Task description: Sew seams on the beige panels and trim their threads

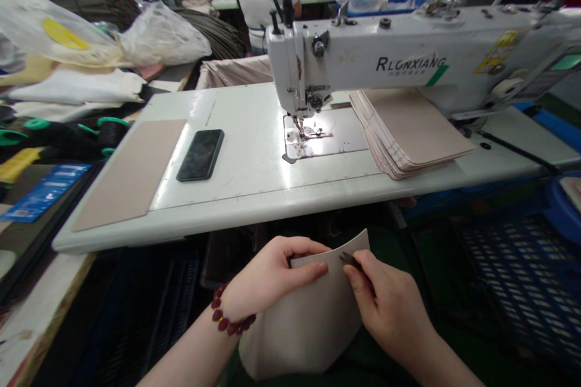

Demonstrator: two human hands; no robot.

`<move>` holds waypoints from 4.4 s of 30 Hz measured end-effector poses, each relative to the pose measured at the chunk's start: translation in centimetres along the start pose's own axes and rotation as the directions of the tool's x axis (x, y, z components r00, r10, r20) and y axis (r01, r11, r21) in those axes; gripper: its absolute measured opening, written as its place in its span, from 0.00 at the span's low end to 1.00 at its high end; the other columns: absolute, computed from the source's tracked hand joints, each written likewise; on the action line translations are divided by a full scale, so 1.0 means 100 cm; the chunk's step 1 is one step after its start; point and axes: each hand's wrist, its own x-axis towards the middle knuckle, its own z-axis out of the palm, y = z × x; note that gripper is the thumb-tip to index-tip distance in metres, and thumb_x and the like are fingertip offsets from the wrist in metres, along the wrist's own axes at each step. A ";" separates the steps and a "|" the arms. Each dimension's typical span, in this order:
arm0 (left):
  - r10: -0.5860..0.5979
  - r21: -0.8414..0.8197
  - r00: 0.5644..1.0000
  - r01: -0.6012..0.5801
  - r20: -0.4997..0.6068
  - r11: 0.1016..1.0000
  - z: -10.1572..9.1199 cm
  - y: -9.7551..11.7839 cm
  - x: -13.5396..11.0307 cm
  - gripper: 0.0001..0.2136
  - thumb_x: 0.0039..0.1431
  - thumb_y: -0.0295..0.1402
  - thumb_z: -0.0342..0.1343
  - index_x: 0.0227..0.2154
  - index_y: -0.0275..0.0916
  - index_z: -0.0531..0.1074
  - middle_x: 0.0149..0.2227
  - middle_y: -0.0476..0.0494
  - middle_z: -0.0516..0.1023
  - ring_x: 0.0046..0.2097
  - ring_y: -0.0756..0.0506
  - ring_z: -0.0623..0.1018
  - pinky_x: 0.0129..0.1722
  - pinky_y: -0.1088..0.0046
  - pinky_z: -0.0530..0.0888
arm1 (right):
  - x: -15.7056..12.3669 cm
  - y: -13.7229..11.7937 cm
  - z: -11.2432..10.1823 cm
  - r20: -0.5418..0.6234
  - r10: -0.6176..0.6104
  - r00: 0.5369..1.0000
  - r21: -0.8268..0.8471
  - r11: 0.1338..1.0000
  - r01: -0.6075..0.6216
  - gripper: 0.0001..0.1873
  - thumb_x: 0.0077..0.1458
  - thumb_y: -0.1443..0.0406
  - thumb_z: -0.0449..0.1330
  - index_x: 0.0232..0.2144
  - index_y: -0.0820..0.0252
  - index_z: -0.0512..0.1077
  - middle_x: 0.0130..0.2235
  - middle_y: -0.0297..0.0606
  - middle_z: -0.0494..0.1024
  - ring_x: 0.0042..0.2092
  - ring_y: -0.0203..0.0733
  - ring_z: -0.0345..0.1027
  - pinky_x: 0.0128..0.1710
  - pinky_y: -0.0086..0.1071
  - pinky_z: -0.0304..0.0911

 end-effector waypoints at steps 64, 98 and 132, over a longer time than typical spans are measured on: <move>-0.055 -0.060 0.998 0.054 -0.011 0.997 0.013 -0.006 -0.002 0.12 0.62 0.37 0.54 0.43 0.39 0.78 0.42 0.46 0.81 0.42 0.43 0.77 0.43 0.71 0.71 | -0.006 -0.004 0.006 -0.031 -0.019 0.999 -0.045 0.999 0.018 0.11 0.66 0.62 0.48 0.33 0.58 0.67 0.28 0.32 0.72 0.28 0.37 0.67 0.28 0.32 0.50; -0.044 -0.077 0.999 0.042 -0.013 0.996 0.006 -0.001 0.000 0.12 0.60 0.38 0.58 0.42 0.40 0.79 0.42 0.46 0.82 0.44 0.43 0.77 0.46 0.70 0.71 | -0.004 -0.003 -0.002 -0.017 -0.056 0.998 -0.059 0.997 0.054 0.09 0.65 0.62 0.49 0.33 0.57 0.66 0.28 0.31 0.70 0.28 0.36 0.65 0.28 0.31 0.49; -0.017 0.019 1.000 0.018 -0.012 1.000 0.011 0.000 0.002 0.11 0.59 0.36 0.58 0.43 0.42 0.78 0.42 0.49 0.81 0.44 0.44 0.77 0.44 0.73 0.70 | -0.003 0.000 -0.004 -0.022 -0.021 1.000 -0.067 0.998 0.020 0.11 0.65 0.62 0.48 0.33 0.57 0.66 0.28 0.31 0.71 0.29 0.37 0.67 0.28 0.31 0.50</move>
